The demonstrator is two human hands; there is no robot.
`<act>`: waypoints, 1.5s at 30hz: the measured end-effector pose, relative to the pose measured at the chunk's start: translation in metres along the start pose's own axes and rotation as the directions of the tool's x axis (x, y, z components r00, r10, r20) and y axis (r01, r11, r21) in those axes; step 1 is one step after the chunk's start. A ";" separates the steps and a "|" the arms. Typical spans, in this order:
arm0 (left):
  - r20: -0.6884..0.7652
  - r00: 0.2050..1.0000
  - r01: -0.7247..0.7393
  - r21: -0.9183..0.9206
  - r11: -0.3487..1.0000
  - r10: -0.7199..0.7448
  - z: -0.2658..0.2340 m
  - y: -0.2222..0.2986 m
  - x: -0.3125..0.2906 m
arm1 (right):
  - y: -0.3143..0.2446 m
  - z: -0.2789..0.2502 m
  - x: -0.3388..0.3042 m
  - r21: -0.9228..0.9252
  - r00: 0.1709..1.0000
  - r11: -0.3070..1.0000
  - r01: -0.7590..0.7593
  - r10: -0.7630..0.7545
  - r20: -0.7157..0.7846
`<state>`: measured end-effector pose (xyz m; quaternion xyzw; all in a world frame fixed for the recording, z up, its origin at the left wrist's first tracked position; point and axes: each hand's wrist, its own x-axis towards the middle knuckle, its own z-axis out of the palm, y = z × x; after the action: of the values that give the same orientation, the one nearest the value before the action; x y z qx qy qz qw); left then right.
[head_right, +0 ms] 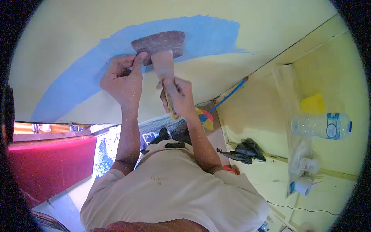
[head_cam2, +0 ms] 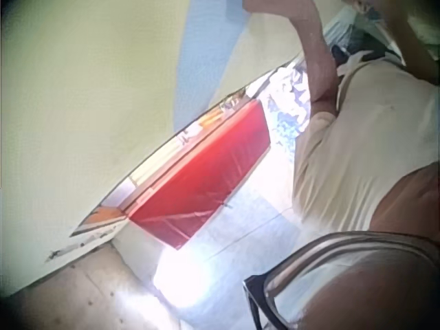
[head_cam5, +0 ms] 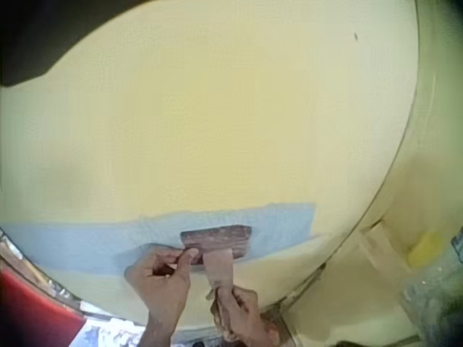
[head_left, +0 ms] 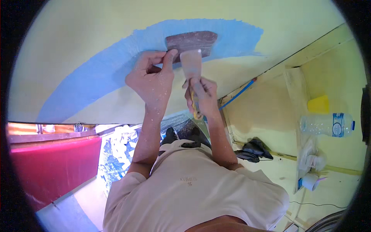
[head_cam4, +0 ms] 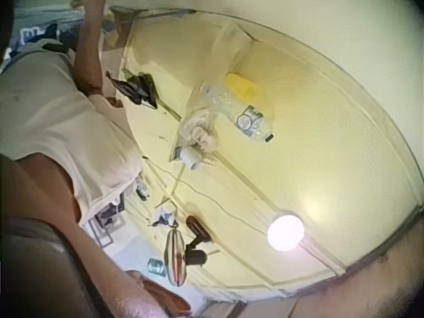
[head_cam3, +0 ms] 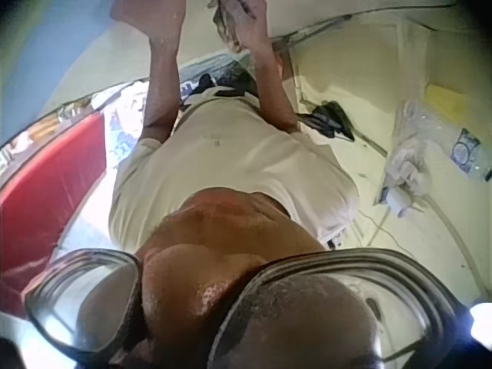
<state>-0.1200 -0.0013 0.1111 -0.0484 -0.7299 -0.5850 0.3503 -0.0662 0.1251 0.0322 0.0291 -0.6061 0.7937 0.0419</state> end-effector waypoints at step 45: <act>-0.014 0.999 -0.042 0.040 0.998 0.043 -0.010 0.000 -0.004 | 0.000 0.001 0.003 -0.006 1.000 1.000 -0.002 0.002 -0.018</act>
<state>-0.1123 -0.0085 0.1097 -0.0527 -0.7375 -0.5632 0.3690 -0.0694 0.1236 0.0324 0.0214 -0.6082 0.7922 0.0465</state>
